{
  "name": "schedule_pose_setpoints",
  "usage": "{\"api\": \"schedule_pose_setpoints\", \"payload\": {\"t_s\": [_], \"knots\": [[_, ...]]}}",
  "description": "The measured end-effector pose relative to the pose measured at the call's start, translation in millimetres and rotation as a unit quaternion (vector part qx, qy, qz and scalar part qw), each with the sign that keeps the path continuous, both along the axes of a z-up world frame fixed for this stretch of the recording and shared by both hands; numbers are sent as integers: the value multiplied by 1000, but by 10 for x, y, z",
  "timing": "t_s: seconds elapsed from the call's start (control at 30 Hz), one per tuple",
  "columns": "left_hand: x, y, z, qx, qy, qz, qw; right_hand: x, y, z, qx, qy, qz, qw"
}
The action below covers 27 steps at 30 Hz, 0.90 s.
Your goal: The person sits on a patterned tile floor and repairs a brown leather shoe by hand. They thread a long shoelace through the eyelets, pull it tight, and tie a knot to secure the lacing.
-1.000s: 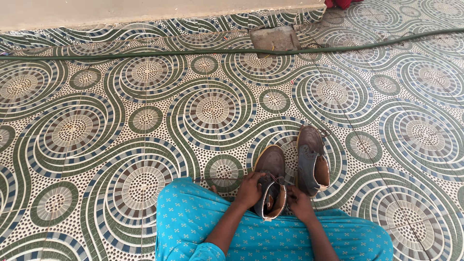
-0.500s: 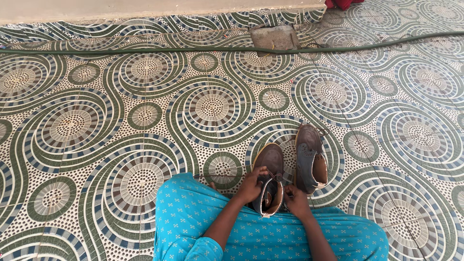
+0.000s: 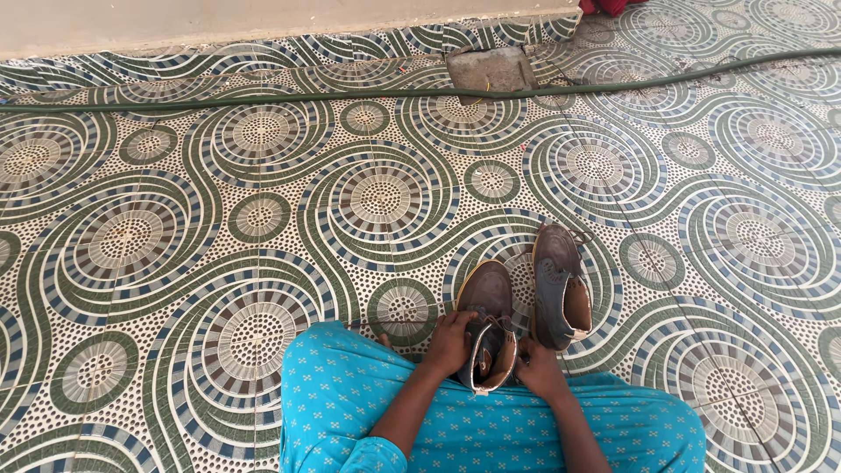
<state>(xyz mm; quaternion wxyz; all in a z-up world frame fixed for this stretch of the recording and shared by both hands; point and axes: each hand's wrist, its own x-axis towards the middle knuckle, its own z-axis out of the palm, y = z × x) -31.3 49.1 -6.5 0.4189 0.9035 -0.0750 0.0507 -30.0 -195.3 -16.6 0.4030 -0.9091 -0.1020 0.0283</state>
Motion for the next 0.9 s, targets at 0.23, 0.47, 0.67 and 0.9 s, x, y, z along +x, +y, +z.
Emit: {"api": "schedule_pose_setpoints", "payload": {"t_s": [0.23,0.47,0.67,0.9], "knots": [[-27,4,68,43,-9,17,999,-28,8,108,-85,52,-12,995],[23,5,116,94,16,61,994,-40,19,127,-131,89,37,987],[49,-24,119,91,62,83,990,-48,27,121,-118,102,42,987],[47,22,362,91,143,153,974,-44,39,127,-168,122,3,978]]}}
